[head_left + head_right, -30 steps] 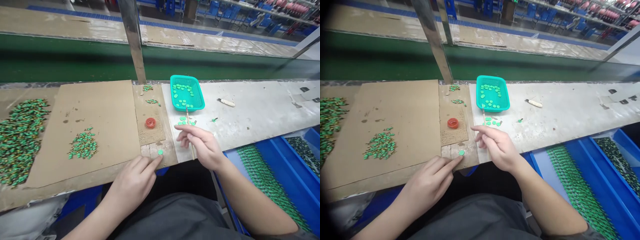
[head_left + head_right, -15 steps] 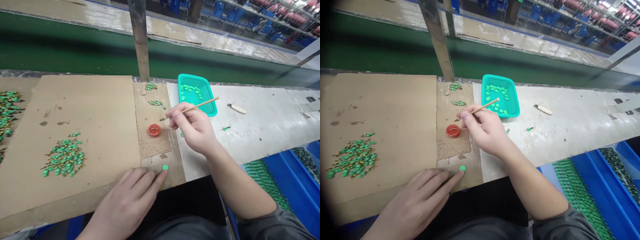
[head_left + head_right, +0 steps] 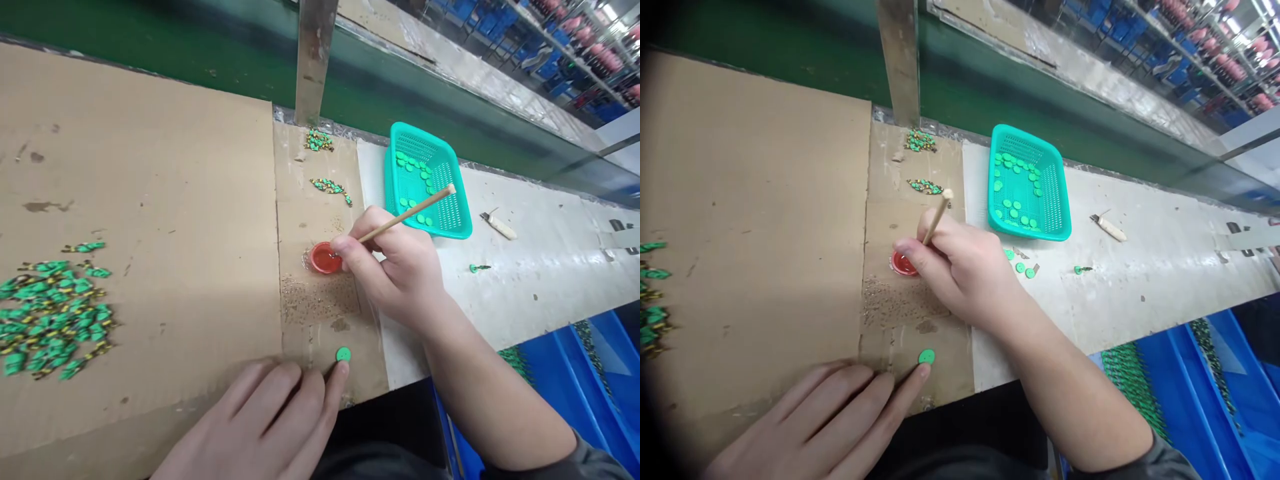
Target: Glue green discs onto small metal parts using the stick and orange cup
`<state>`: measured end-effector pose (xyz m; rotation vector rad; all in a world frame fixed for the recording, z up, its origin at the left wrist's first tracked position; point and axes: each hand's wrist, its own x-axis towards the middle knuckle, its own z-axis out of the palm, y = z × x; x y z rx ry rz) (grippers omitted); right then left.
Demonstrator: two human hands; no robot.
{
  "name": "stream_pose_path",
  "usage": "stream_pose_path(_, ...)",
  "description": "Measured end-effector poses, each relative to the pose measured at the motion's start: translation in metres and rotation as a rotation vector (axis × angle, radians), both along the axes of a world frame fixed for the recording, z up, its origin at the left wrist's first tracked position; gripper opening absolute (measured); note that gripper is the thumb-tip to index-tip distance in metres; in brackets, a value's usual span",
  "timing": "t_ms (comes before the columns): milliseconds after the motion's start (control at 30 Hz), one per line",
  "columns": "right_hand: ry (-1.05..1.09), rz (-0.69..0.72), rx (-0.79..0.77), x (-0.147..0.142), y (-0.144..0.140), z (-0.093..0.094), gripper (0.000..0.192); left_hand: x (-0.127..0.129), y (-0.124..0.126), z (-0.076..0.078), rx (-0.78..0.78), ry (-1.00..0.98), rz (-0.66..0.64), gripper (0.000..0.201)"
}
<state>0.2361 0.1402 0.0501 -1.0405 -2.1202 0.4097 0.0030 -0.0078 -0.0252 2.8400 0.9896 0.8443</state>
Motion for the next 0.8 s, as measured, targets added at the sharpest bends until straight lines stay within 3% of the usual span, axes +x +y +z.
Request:
stream_pose_path(567, 0.052, 0.027, 0.121, -0.002, 0.001, 0.000, 0.030, 0.008, 0.009, 0.012, 0.033, -0.009, 0.007, 0.046)
stream_pose_path(667, 0.136, -0.038, 0.118, 0.003, -0.021, 0.004, 0.027, 0.007, 0.008, 0.015, 0.011, 0.003, -0.013, 0.046)
stream_pose_path(800, 0.215, -0.077, 0.060, 0.011, -0.077, -0.003, 0.010, 0.005, 0.008, 0.017, 0.001, 0.013, -0.047, 0.047)
